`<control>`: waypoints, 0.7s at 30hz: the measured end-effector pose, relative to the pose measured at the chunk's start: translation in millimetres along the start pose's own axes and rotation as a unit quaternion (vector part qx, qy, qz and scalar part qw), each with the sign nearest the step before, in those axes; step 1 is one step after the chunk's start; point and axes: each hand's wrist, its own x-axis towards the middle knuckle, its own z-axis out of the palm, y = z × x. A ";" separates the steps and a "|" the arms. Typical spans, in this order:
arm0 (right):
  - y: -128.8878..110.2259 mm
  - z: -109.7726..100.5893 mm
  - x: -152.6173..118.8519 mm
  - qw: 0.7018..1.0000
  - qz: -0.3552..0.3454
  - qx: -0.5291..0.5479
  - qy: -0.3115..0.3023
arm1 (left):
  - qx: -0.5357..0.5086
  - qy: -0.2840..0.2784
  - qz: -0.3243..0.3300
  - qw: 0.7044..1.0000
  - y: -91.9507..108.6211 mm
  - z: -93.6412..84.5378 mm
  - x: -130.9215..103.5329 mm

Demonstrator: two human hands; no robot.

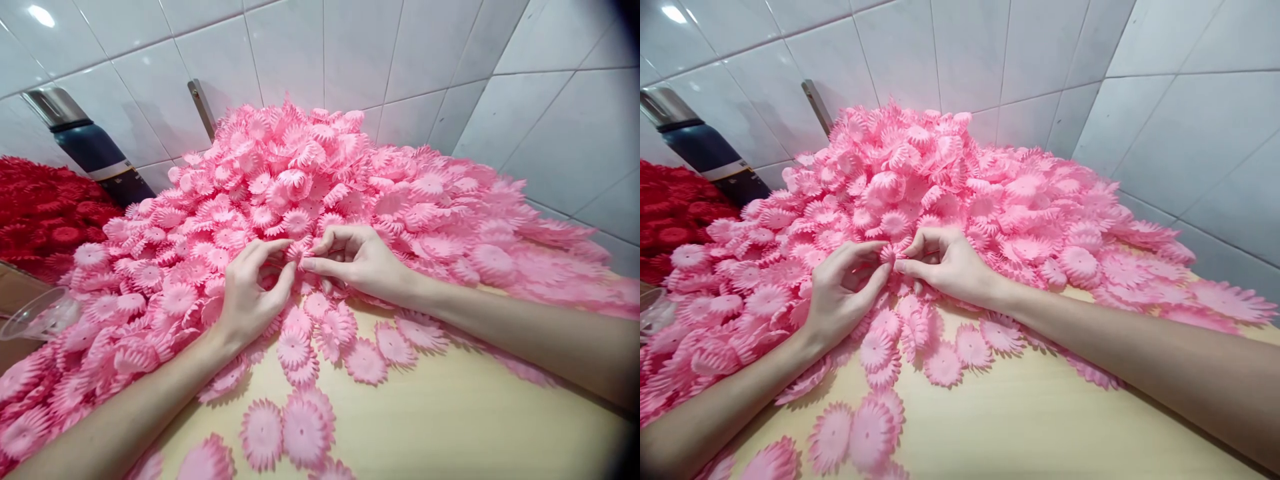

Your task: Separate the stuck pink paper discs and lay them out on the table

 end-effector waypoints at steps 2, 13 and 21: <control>-0.2 0.6 1.0 1.000 0.003 0.001 0.008 | 0.018 -0.010 0.010 1.000 0.1 -0.4 1.0; -6.3 0.5 -1.2 0.998 0.037 -0.039 -0.028 | 0.046 -0.026 0.016 0.999 -0.2 -2.6 1.2; -4.5 -2.4 1.7 0.999 0.023 -0.009 -0.025 | 0.028 -0.047 0.031 0.998 4.5 -2.1 1.6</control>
